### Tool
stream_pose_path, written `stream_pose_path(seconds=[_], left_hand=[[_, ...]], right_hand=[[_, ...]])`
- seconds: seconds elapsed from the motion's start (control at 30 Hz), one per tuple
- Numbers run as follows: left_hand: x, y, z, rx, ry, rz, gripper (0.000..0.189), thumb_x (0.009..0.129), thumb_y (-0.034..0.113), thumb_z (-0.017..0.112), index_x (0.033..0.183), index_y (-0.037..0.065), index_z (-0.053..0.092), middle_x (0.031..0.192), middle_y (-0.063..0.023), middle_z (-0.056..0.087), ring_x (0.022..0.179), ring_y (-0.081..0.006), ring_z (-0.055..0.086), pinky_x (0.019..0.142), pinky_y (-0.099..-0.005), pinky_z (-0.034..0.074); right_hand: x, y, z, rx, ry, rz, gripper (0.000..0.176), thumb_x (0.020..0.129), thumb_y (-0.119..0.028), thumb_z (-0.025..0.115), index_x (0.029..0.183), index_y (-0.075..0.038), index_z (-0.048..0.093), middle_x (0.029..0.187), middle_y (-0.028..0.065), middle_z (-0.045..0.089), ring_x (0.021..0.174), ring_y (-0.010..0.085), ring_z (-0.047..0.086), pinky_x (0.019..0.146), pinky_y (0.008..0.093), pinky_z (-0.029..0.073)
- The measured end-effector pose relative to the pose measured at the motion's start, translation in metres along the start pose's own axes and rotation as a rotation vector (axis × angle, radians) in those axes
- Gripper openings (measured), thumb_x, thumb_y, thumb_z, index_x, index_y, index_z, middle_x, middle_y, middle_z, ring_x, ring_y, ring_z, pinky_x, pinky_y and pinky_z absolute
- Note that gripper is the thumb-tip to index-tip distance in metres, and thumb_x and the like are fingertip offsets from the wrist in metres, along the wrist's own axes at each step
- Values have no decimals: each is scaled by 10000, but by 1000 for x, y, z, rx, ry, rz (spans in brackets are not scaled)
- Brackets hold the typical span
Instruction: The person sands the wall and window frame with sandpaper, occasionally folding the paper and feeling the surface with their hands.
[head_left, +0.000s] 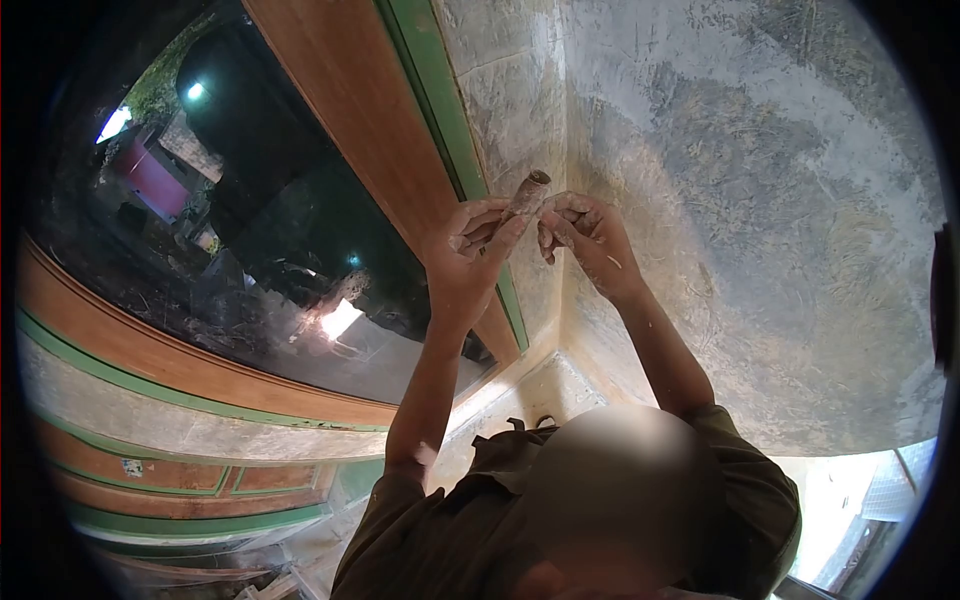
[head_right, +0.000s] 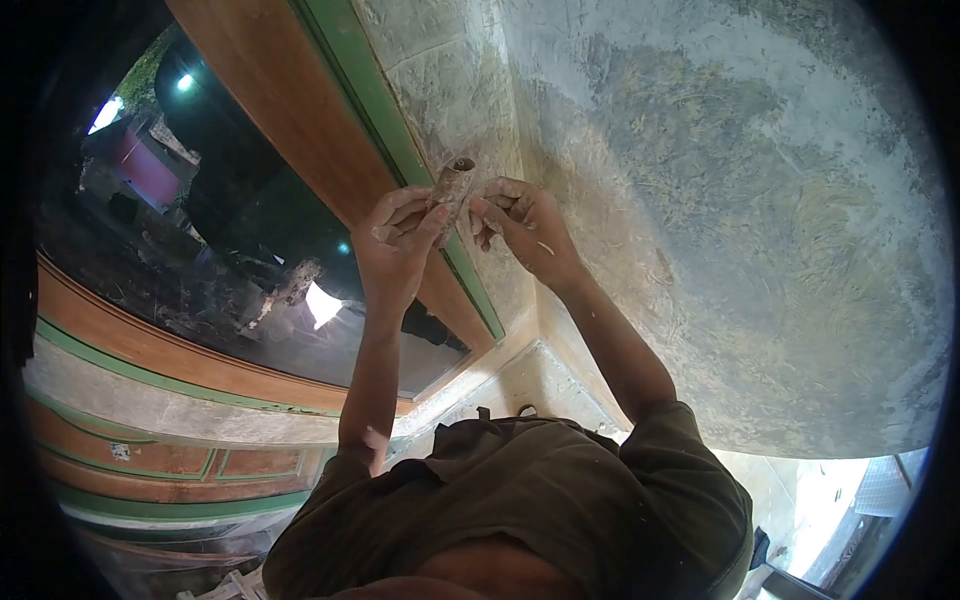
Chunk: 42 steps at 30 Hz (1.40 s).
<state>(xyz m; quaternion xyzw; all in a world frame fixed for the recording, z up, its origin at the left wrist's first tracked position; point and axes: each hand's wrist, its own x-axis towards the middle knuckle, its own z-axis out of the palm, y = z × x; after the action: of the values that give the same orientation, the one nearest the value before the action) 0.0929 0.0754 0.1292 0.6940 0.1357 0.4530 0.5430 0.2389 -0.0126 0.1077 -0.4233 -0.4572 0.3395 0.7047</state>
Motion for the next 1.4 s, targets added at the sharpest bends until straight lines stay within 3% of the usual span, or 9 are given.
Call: stream_pose_path(seconds=[0.37, 0.57, 0.63, 1.07, 1.27, 1.4], left_hand=[[-1, -16, 6, 101, -37, 71, 253, 820, 35, 709, 1041, -50, 620, 959, -141, 677, 886, -161, 654, 829, -272, 513], [-1, -19, 5, 15, -36, -5, 266, 826, 50, 709, 1053, -54, 618, 957, -140, 677, 890, -158, 651, 812, -270, 514], [0, -18, 6, 4, 1, -22, 278, 824, 59, 715, 1057, -56, 616, 947, -139, 678, 890, -157, 650, 801, -266, 515], [0, -14, 9, -8, 17, -18, 296, 821, 59, 721, 1066, -60, 607, 965, -147, 670, 879, -154, 649, 789, -249, 511], [0, -15, 11, -64, 26, -83, 290, 820, 37, 717, 1065, -67, 603, 966, -148, 665, 887, -149, 642, 785, -237, 508], [-1, -29, 12, -196, -12, -126, 324, 826, 18, 705, 1111, -72, 580, 1000, -145, 651, 891, -148, 637, 773, -242, 518]], right_hand=[[-4, 11, -4, 45, 41, 72, 204, 973, -179, 530, 857, -14, 558, 719, 33, 567, 623, 124, 593, 491, 268, 501], [-8, 12, -6, 41, 73, 72, 212, 975, -187, 527, 858, -15, 569, 723, 33, 577, 622, 126, 595, 498, 271, 510], [-7, 13, -9, 68, 83, 48, 194, 954, -194, 568, 922, -5, 593, 715, 46, 587, 606, 135, 594, 479, 280, 500], [-12, 0, -13, 28, 142, 71, 128, 922, -126, 603, 942, 0, 594, 735, 65, 623, 579, 148, 603, 441, 275, 504], [-12, 11, -20, -42, 186, 17, 91, 857, -60, 670, 880, 25, 643, 761, 105, 653, 604, 165, 630, 460, 269, 501], [-11, 14, -15, 57, 275, -125, 87, 852, -35, 669, 880, 46, 683, 795, 120, 680, 627, 158, 644, 516, 273, 528]])
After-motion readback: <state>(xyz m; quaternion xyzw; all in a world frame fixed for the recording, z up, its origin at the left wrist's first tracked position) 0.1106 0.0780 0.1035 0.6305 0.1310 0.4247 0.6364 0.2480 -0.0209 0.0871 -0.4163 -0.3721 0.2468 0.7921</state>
